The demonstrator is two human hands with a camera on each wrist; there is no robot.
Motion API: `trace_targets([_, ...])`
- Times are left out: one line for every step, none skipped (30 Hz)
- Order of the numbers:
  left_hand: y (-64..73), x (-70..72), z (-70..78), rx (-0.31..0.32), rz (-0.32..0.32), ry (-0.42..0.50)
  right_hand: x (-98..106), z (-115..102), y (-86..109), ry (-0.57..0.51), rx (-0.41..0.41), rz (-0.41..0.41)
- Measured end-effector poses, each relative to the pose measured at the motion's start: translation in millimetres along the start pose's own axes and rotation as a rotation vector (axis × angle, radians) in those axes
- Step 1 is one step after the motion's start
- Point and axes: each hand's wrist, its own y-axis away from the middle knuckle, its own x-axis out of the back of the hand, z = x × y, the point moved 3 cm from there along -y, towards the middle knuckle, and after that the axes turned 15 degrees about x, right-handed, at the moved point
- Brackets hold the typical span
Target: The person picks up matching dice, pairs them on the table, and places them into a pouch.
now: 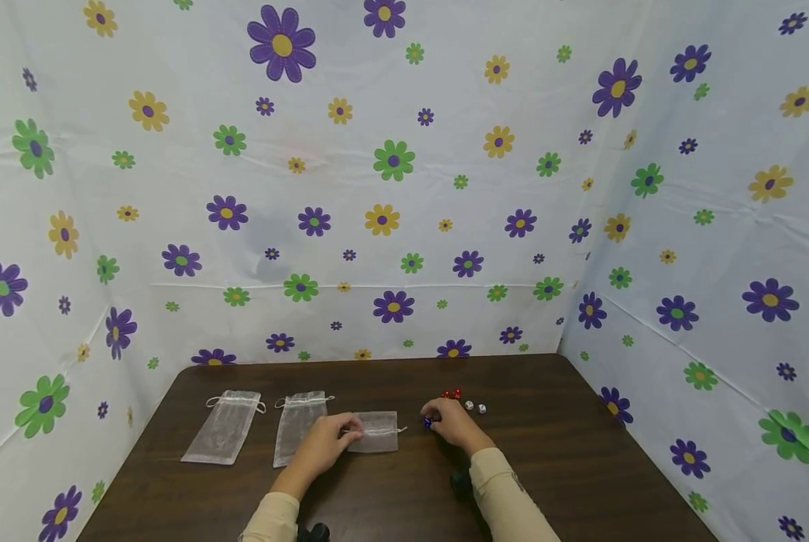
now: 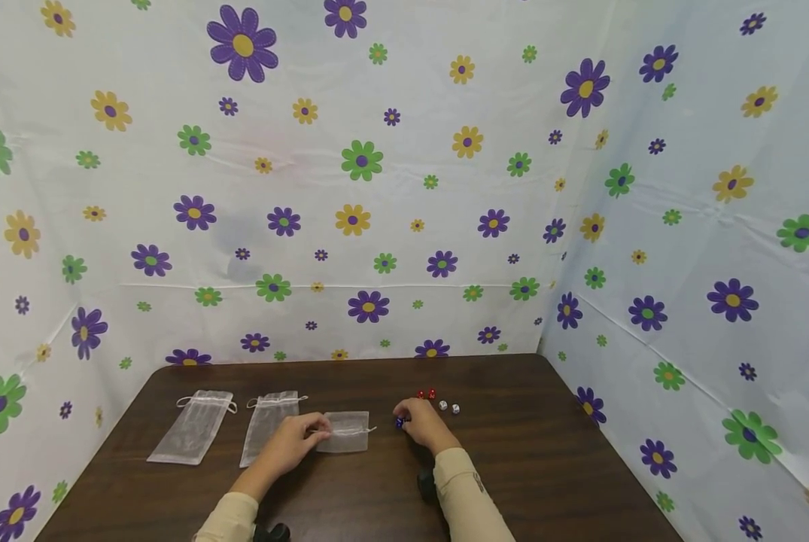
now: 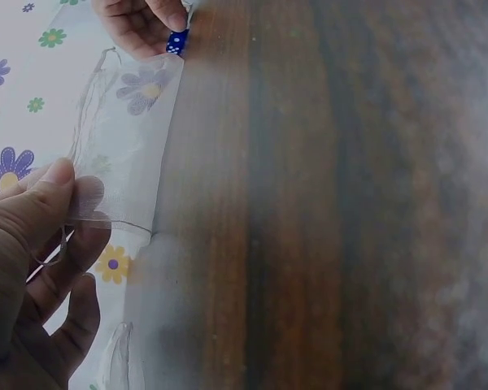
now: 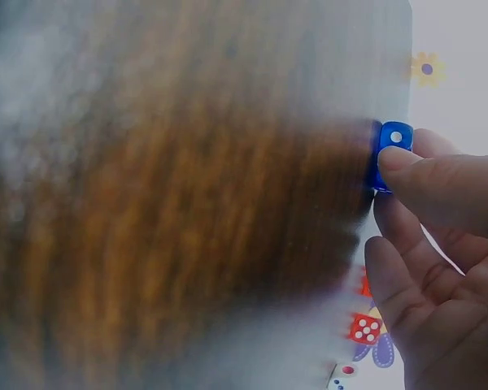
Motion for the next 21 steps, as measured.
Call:
trace_targets([0.0,0.2,0.2,0.001,0.0,-0.001,0.0,0.1,-0.3,0.0,-0.004,0.0])
trace_targets([-0.1,0.3,0.3,0.002,0.0,-0.004,-0.1,0.2,-0.5,0.0,-0.006,-0.001])
trace_targets([-0.2,0.4,0.5,0.003,0.0,-0.006,0.0,0.0,-0.6,0.0,-0.009,-0.001])
trace_targets([-0.2,0.4,0.7,0.005,-0.002,-0.006,0.0,-0.3,-0.7,-0.002,-0.011,-0.001])
trace_targets([-0.3,0.4,0.7,0.006,-0.003,-0.007,-0.1,-0.4,-0.6,-0.003,-0.014,-0.001])
trace_targets([-0.4,0.5,1.0,0.007,-0.003,-0.008,-0.2,-0.6,-0.6,-0.005,-0.018,-0.001])
trace_targets([-0.4,0.5,1.1,0.008,-0.005,-0.008,-0.4,-0.7,-0.3,-0.007,-0.021,-0.001])
trace_targets([-0.3,0.5,1.2,0.009,-0.006,-0.008,-0.7,-0.8,-0.2,-0.01,-0.02,0.0])
trace_targets([-0.3,0.5,1.3,0.009,-0.006,-0.008,-0.8,-0.9,-0.1,-0.008,-0.019,0.001])
trace_targets([-0.3,0.4,1.4,0.009,-0.005,-0.01,-0.7,-1.1,-0.2,-0.008,-0.017,0.002])
trace_targets([-0.2,0.4,1.6,0.008,-0.004,-0.011,-0.6,-1.1,-0.1,-0.008,-0.02,0.001])
trace_targets([-0.1,0.4,1.8,0.006,-0.002,-0.014,-0.4,-1.1,-0.2,-0.007,-0.021,0.0])
trace_targets([-0.1,0.2,1.8,0.005,-0.001,-0.017,-0.3,-1.0,-0.3,-0.004,-0.019,0.001])
trace_targets([0.0,0.1,2.0,0.005,0.001,-0.019,-0.1,-1.1,-0.4,-0.001,-0.017,0.003])
trace_targets([0.1,-0.1,2.0,0.005,0.002,-0.02,0.2,-1.1,-0.5,0.002,-0.015,0.005])
trace_targets([0.2,-0.3,2.1,0.005,0.002,-0.022,0.2,-0.9,-0.6,0.004,-0.014,0.008])
trace_targets([0.2,-0.5,2.1,0.008,0.002,-0.023,0.0,-0.7,-0.4,0.011,-0.012,0.01])
trace_targets([0.2,-0.9,1.9,0.01,0.003,-0.026,-0.1,-0.5,-0.5,0.015,-0.009,0.014])
trace_targets([0.5,-1.3,1.7,0.01,0.003,-0.027,-0.3,-0.5,-0.5,0.02,-0.006,0.018])
trace_targets([0.6,-1.5,1.4,0.014,0.002,-0.029,-0.5,-0.5,-0.3,0.025,-0.006,0.019])
trace_targets([0.7,-1.8,1.2,0.015,0.002,-0.032,-0.7,-0.7,-0.3,0.036,0.001,0.018])
